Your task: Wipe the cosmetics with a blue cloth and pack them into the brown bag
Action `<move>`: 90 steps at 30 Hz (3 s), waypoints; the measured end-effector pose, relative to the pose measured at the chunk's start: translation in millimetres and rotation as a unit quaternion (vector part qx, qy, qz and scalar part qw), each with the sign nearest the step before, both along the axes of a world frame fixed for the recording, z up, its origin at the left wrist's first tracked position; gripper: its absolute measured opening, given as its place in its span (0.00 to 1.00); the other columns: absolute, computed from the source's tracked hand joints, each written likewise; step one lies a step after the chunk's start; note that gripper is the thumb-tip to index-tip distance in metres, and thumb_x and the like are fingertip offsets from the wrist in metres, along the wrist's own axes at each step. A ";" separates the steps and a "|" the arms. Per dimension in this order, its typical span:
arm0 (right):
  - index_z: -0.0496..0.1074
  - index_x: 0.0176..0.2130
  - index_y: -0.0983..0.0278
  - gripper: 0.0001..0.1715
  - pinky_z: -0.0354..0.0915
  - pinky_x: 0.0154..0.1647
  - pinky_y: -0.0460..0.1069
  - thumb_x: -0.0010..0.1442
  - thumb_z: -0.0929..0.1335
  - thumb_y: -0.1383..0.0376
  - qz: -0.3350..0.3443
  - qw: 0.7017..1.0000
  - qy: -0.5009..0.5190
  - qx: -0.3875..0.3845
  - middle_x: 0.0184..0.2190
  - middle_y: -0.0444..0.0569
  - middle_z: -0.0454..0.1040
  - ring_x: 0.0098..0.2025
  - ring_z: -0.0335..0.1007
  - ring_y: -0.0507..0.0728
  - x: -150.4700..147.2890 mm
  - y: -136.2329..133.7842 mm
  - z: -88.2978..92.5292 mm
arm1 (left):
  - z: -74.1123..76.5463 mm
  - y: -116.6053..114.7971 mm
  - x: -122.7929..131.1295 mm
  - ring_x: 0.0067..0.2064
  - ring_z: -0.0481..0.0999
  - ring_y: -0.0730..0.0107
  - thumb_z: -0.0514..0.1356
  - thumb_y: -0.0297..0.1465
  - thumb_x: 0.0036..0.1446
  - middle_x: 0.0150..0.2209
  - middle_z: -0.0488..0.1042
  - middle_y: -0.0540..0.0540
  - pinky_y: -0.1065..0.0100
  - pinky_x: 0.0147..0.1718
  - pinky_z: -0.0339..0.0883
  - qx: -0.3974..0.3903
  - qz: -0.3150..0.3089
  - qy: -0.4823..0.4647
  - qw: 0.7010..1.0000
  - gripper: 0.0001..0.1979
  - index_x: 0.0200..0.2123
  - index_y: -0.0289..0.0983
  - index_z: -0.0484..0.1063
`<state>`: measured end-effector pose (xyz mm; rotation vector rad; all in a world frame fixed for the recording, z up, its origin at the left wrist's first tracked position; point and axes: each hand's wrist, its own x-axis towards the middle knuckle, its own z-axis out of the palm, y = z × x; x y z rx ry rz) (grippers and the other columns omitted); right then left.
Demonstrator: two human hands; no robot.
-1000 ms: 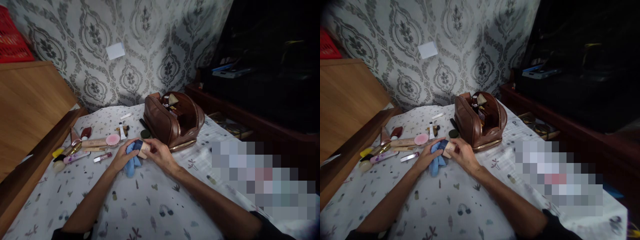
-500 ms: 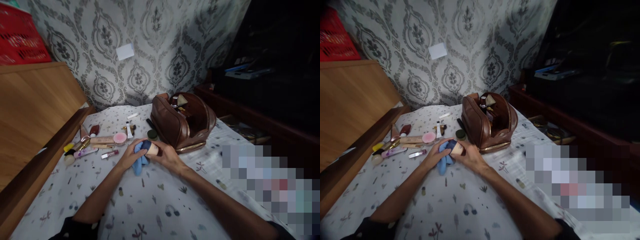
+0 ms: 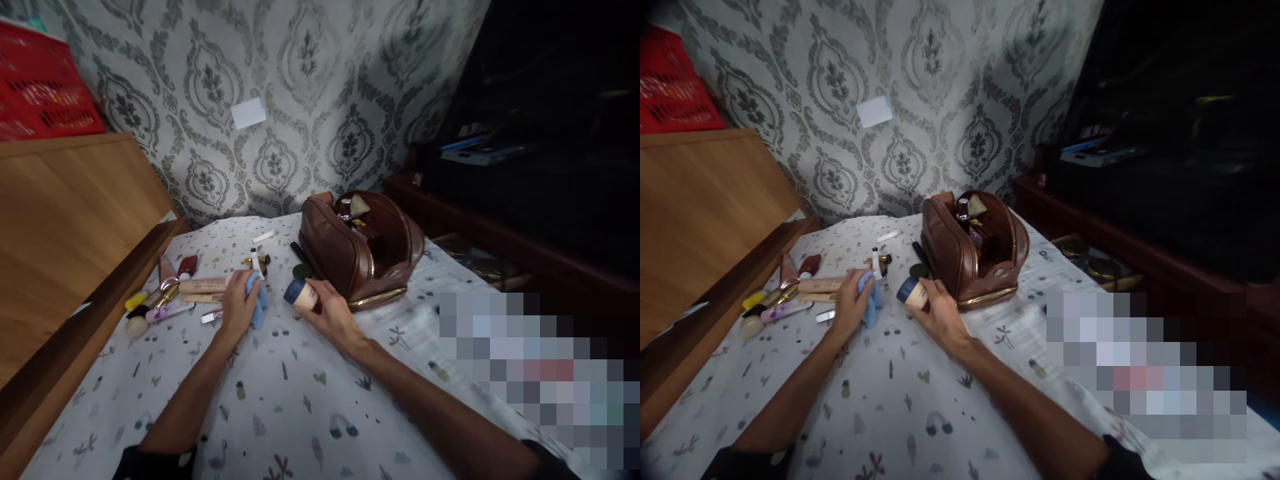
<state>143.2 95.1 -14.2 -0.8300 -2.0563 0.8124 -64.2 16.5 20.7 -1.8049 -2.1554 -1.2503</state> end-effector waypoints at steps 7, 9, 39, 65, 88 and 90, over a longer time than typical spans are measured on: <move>0.60 0.60 0.59 0.34 0.70 0.52 0.59 0.57 0.69 0.69 -0.028 0.999 0.023 0.022 0.58 0.57 0.60 0.52 0.70 0.61 -4.0 -8.7 -3.5 | -10.7 0.0 -32.3 0.61 0.63 0.42 0.48 0.37 0.66 0.59 0.66 0.28 0.46 0.54 0.64 -0.105 0.205 0.159 0.960 0.23 0.57 0.30 0.68; 0.60 0.59 0.59 0.33 0.72 0.48 0.57 0.56 0.67 0.73 -0.027 0.999 0.028 0.015 0.59 0.57 0.58 0.49 0.71 0.59 -3.7 -10.8 -1.1 | -10.8 0.2 -35.1 0.59 0.67 0.43 0.45 0.38 0.67 0.56 0.70 0.29 0.47 0.53 0.65 -0.150 0.190 0.170 0.955 0.24 0.57 0.29 0.67; 0.71 0.53 0.65 0.21 0.69 0.43 0.51 0.59 0.67 0.68 0.112 0.987 -0.088 0.077 0.47 0.53 0.78 0.38 0.76 0.58 0.0 -24.2 7.1 | 26.9 -9.4 -3.0 0.37 0.73 0.63 0.54 0.43 0.62 0.33 0.71 0.48 0.64 0.38 0.65 -0.059 -0.071 0.084 0.992 0.14 0.32 0.40 0.71; 0.64 0.60 0.65 0.35 0.70 0.45 0.53 0.57 0.73 0.60 0.176 0.975 -0.119 0.060 0.55 0.56 0.71 0.41 0.74 0.58 1.1 -19.5 8.6 | 8.0 -6.5 17.3 0.44 0.75 0.58 0.52 0.36 0.65 0.40 0.76 0.44 0.63 0.44 0.66 -0.185 -0.011 0.139 0.973 0.11 0.41 0.39 0.74; 0.68 0.57 0.63 0.29 0.73 0.44 0.57 0.57 0.70 0.60 0.144 0.974 -0.154 0.081 0.52 0.57 0.69 0.45 0.74 0.62 -2.0 -16.1 0.2 | -12.2 7.6 7.4 0.36 0.75 0.66 0.53 0.33 0.62 0.33 0.77 0.48 0.68 0.40 0.67 -0.162 -0.072 -0.111 0.978 0.12 0.37 0.35 0.75; 0.68 0.57 0.62 0.28 0.73 0.43 0.56 0.59 0.69 0.60 0.143 0.976 -0.143 0.085 0.53 0.57 0.69 0.45 0.74 0.62 -2.3 -15.9 -1.7 | -9.2 5.6 11.5 0.38 0.75 0.66 0.53 0.35 0.63 0.35 0.77 0.48 0.68 0.41 0.67 -0.153 -0.083 -0.112 0.978 0.12 0.38 0.36 0.75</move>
